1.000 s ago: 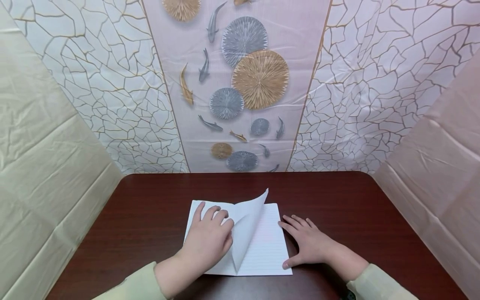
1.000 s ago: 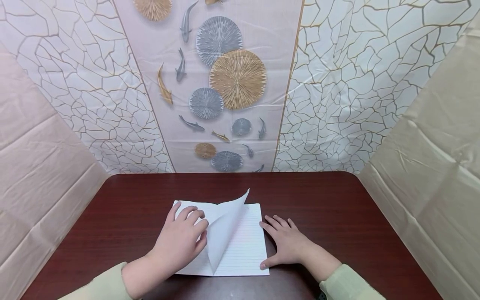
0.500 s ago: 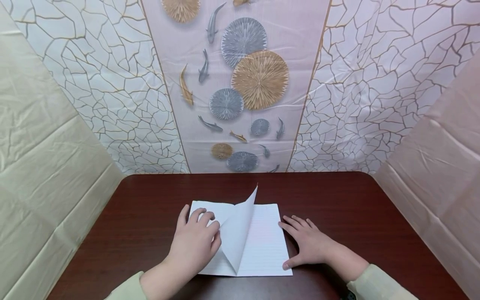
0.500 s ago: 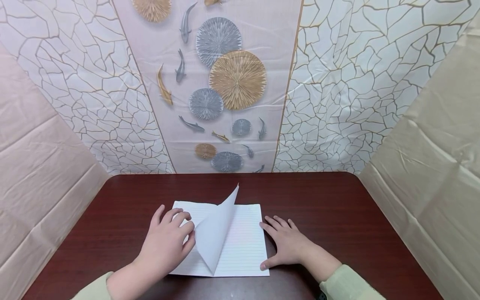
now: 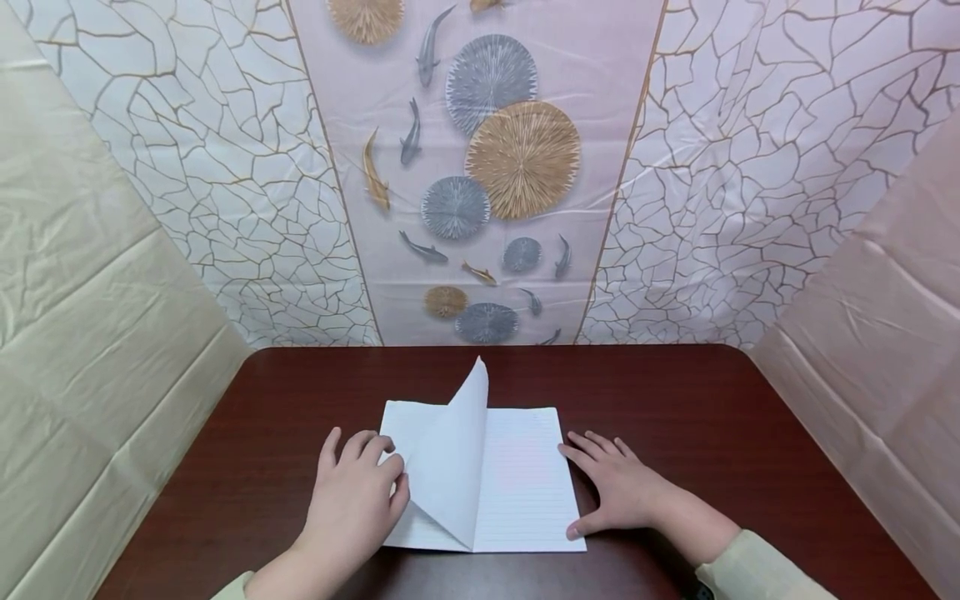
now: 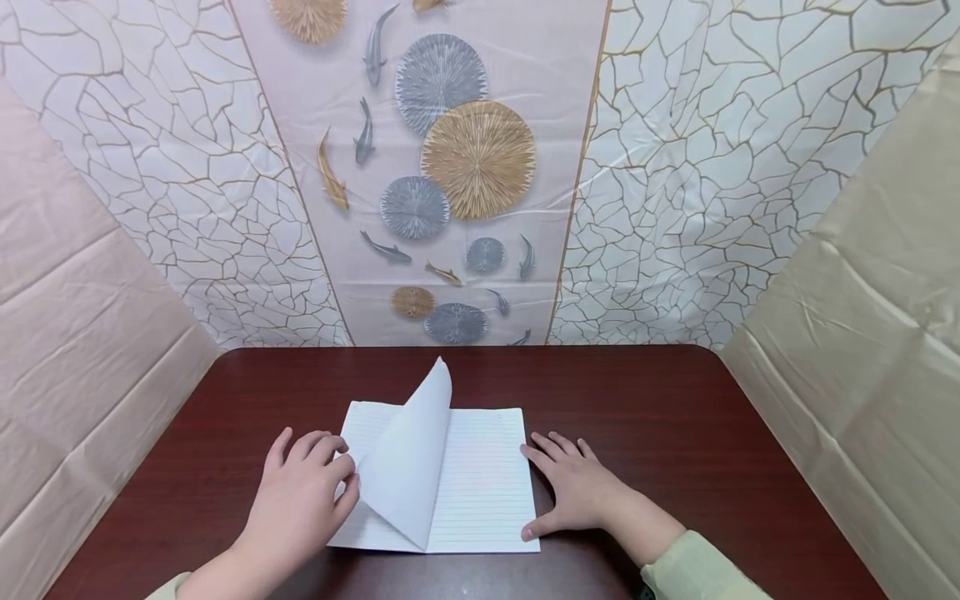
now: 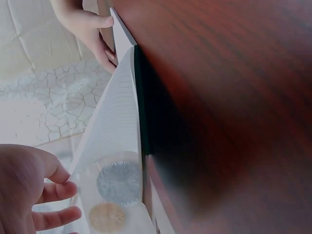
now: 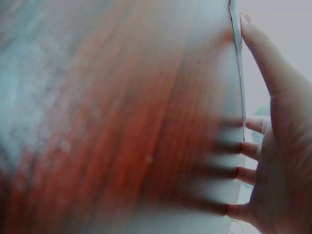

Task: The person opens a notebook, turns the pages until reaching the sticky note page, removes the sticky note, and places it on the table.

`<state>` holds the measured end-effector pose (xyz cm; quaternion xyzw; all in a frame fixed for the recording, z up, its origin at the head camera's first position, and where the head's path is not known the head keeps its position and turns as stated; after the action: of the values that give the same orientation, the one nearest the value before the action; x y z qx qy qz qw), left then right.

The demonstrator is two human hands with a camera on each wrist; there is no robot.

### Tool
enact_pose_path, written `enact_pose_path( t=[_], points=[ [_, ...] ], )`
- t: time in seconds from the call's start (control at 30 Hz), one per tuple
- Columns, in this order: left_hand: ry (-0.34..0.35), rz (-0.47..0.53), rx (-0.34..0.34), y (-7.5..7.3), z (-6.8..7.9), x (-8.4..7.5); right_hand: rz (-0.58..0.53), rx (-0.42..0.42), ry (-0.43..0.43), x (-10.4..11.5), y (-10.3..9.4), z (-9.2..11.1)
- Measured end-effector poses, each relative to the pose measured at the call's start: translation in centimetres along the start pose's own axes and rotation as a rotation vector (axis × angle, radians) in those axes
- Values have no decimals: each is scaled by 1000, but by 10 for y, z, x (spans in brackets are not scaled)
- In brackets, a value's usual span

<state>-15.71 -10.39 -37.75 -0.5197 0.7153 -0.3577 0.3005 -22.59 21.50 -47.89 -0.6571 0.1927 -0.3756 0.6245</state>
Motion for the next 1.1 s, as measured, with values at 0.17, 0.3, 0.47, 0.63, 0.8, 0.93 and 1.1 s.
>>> enact_pose_path(
  t=[0.17,0.3,0.47,0.63,0.8,0.93,1.1],
  points=[
    [-68,2,66,4,9,9,-8,5,4,-2,2,1],
    [-127,-1,149,10,15,16,-21,11,13,-2,1,1],
    [-171,-23,216,17,23,24,-30,17,24,-1,-1,0],
    [-188,-43,266,21,31,28,-29,19,26,0,-2,0],
    [-211,-77,390,28,38,31,-25,13,22,0,-2,0],
    [-216,-96,464,33,43,33,-23,9,18,1,-2,0],
    [-196,-120,512,40,48,35,-22,15,18,0,-1,0]
  ],
)
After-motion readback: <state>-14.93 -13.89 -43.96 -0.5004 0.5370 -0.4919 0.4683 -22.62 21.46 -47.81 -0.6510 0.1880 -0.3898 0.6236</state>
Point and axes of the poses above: each hand's wrist, its own z-axis away from the middle knuckle, its own y-axis out of the palm, x = y × z, the point moved 7 cm from there along -z, towards the middle knuckle, and after that the axes turned 9 degrees about -y, right-handed, at the moved point
